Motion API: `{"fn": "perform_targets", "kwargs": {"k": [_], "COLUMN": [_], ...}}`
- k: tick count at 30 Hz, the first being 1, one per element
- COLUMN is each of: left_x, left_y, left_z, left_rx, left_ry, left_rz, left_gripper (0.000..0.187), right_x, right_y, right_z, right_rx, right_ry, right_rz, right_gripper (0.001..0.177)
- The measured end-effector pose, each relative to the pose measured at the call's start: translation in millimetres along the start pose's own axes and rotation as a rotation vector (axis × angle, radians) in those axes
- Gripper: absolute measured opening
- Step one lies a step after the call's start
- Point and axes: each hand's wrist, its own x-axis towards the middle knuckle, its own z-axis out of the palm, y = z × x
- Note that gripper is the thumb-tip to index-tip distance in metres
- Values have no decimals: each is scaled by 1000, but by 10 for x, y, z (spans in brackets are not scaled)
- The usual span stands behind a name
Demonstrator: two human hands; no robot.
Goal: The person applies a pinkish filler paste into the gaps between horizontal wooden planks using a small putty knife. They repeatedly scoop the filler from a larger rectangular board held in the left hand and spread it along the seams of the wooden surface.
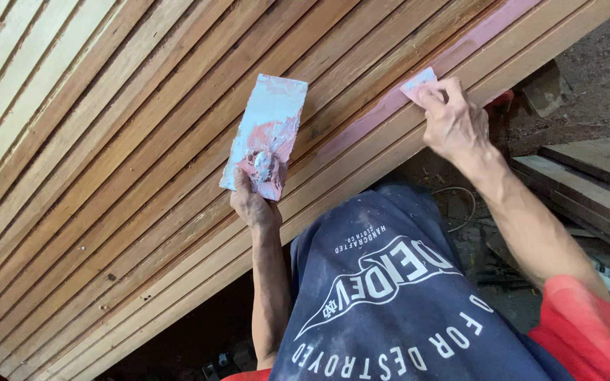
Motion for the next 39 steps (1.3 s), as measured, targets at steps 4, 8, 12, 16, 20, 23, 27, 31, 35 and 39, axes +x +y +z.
{"fn": "perform_targets", "kwargs": {"k": [4,8,12,16,20,23,27,31,35,39], "left_x": [-10,29,85,110,140,170,210,144,111,67], "left_y": [-16,-46,-86,-68,-36,2,19,143,358,513], "left_z": [60,101,175,251,289,193,-111,-481,-863,-1197], "left_rx": [-10,17,33,48,47,40,5,-32,-49,-41], "left_ry": [-4,16,12,45,-39,-64,-6,8,17,46], "left_rz": [-22,-10,2,-25,6,20,19,27,53,71], "left_gripper": [52,51,52,52,52,52,53,53,53,52], "right_x": [6,94,50,213,607,623,378,-4,-402,-541], "right_y": [292,459,530,745,822,631,-111,-942,-1518,-1954], "right_z": [38,-75,-202,-263,-85,76,267,456,528,691], "right_rx": [4,-24,-13,135,331,266,345,272,317,285], "right_ry": [7,1,-175,154,55,18,-20,-100,-123,-15], "right_rz": [-36,29,133,166,507,429,366,143,-51,-176], "right_gripper": [24,26,32,26,15,13,12,11,31,33]}}
